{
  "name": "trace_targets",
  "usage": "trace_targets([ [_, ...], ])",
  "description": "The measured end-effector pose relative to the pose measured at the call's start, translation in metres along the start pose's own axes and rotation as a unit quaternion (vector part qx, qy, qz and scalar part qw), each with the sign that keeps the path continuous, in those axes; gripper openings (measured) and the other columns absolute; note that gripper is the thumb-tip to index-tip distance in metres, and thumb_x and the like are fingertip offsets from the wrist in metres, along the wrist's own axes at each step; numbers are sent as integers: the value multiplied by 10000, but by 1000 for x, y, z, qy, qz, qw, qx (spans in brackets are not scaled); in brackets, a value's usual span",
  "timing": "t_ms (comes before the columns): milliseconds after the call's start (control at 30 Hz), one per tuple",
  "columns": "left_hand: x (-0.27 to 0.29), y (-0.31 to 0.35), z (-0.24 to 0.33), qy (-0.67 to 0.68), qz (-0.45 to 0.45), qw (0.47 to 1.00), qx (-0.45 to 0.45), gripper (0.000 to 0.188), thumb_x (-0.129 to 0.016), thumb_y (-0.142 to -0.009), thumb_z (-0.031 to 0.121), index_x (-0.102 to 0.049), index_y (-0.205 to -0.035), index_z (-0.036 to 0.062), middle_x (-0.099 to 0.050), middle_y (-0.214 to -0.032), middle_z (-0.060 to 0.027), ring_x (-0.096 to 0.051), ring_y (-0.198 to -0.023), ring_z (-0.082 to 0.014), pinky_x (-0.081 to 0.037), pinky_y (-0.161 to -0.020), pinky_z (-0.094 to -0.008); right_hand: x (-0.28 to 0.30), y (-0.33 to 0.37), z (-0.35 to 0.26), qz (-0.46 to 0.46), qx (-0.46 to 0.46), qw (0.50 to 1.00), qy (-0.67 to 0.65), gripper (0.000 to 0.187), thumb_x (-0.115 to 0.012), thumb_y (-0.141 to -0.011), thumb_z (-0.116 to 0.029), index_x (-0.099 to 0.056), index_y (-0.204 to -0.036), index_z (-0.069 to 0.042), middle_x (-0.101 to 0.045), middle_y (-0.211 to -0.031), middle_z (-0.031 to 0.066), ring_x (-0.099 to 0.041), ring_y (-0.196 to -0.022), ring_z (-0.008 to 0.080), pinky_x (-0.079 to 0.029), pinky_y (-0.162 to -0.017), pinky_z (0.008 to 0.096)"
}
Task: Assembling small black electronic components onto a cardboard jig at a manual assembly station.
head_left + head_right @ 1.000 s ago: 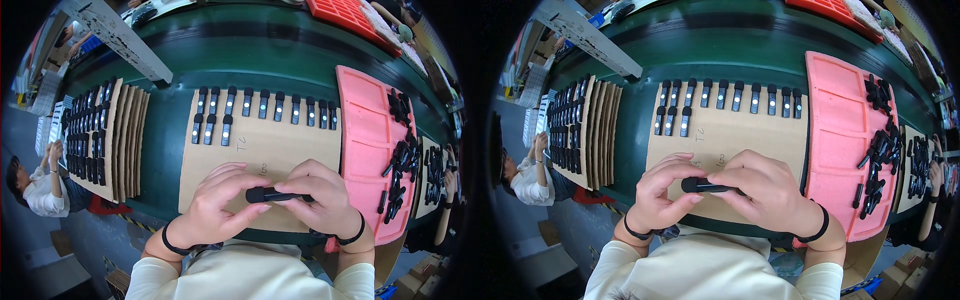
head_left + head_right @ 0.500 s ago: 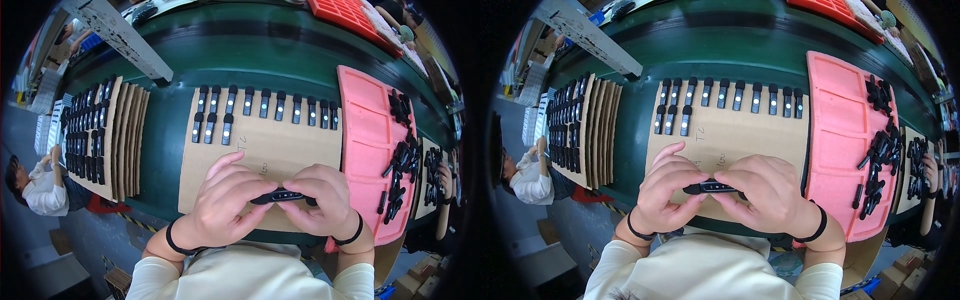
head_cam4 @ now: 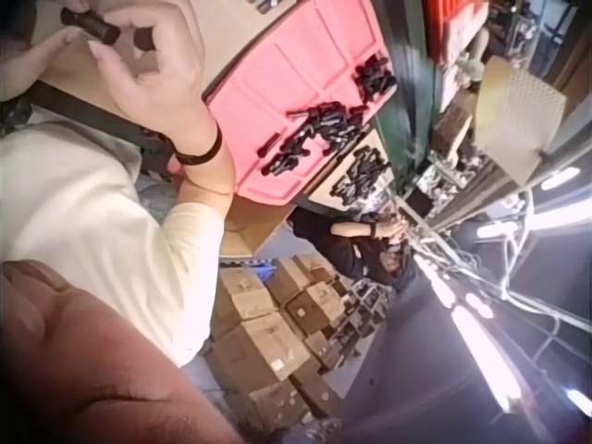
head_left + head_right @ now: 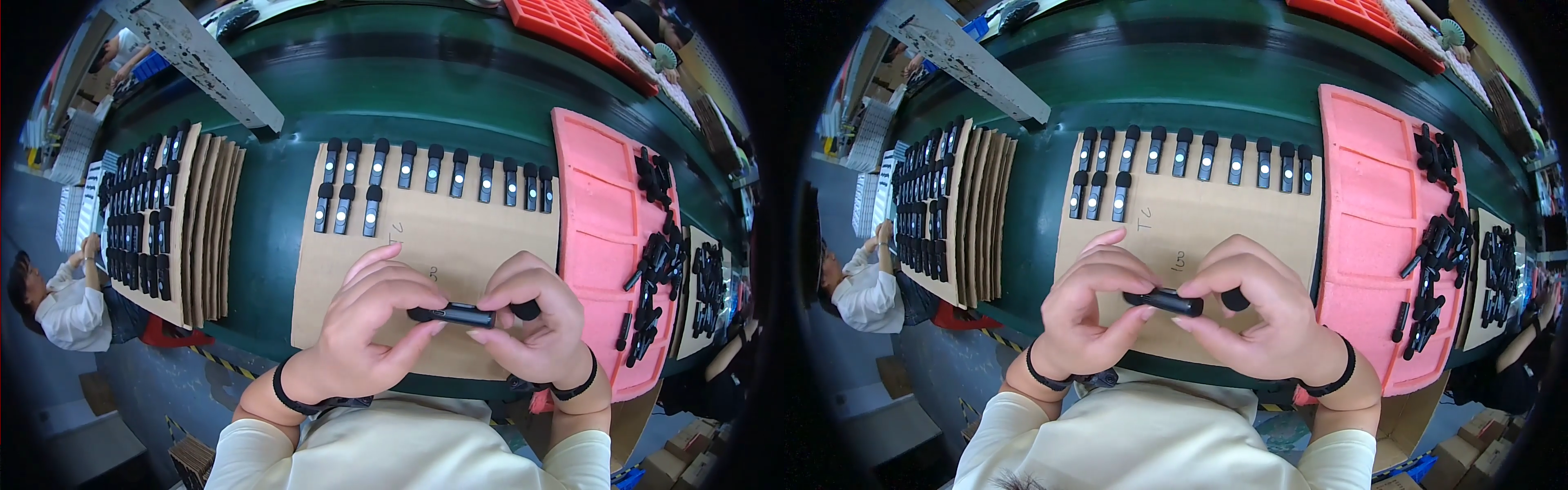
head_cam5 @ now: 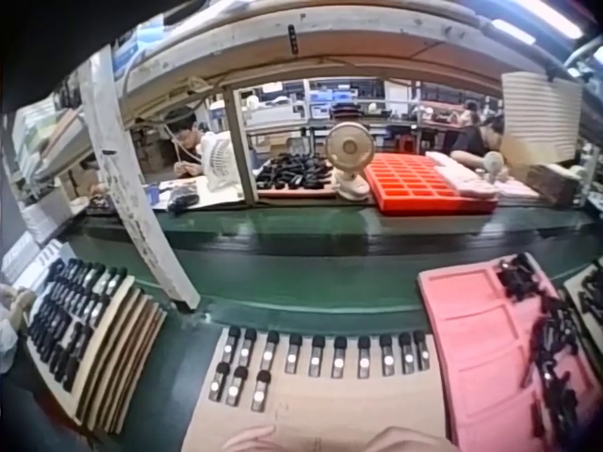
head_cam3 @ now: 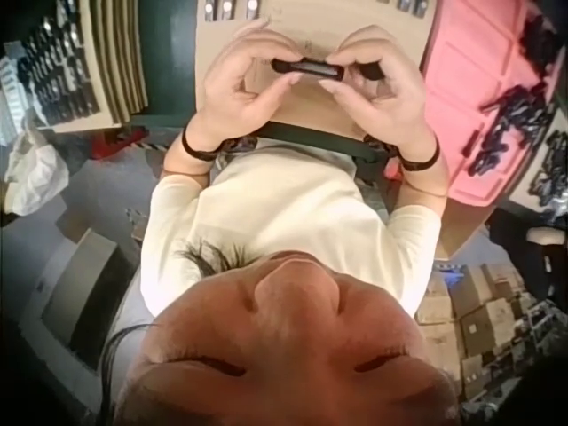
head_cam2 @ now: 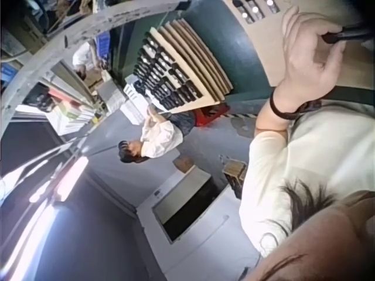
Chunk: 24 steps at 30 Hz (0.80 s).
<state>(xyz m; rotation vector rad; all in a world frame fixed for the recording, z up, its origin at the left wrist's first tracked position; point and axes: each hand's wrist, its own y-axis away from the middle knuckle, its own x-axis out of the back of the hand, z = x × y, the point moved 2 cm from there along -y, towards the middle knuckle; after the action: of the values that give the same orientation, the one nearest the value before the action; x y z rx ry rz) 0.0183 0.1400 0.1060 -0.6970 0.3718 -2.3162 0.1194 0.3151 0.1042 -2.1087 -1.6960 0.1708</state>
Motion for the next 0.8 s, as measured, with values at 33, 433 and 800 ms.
trace_targets([
  [33, -4, 0, -3, -3, -8, 1000, 7, 238, -737, -743, 25, -660, -967, 41, -674, -929, -93, -637, -875, -243, -384, -1028, -498, 0, -1, -1, 0, 0, 1000, 0, 289, -790, -722, -5, -647, -973, -13, -612, -817, 90, -610, -650, 200, -460, -519, 271],
  [433, -2, -6, -17, -112, -51, 992, -13, 296, -707, -668, -30, -632, -945, 44, -623, -821, -81, -604, -787, -254, -442, -793, -409, -2, -3, 7, -101, -70, 991, 56, 436, -705, -773, 33, -560, -1180, -29, -603, -938, 110, -619, -803, 216, -502, -654, 283],
  [800, 7, -20, -59, -390, -27, 918, -67, 303, -708, -642, -19, -619, -917, 71, -627, -839, -64, -598, -812, -280, -449, -821, -398, -1, -6, 32, -179, -169, 961, 124, 433, -458, -866, 90, -477, -1281, -30, -601, -1003, 131, -624, -911, 263, -499, -831, 343],
])
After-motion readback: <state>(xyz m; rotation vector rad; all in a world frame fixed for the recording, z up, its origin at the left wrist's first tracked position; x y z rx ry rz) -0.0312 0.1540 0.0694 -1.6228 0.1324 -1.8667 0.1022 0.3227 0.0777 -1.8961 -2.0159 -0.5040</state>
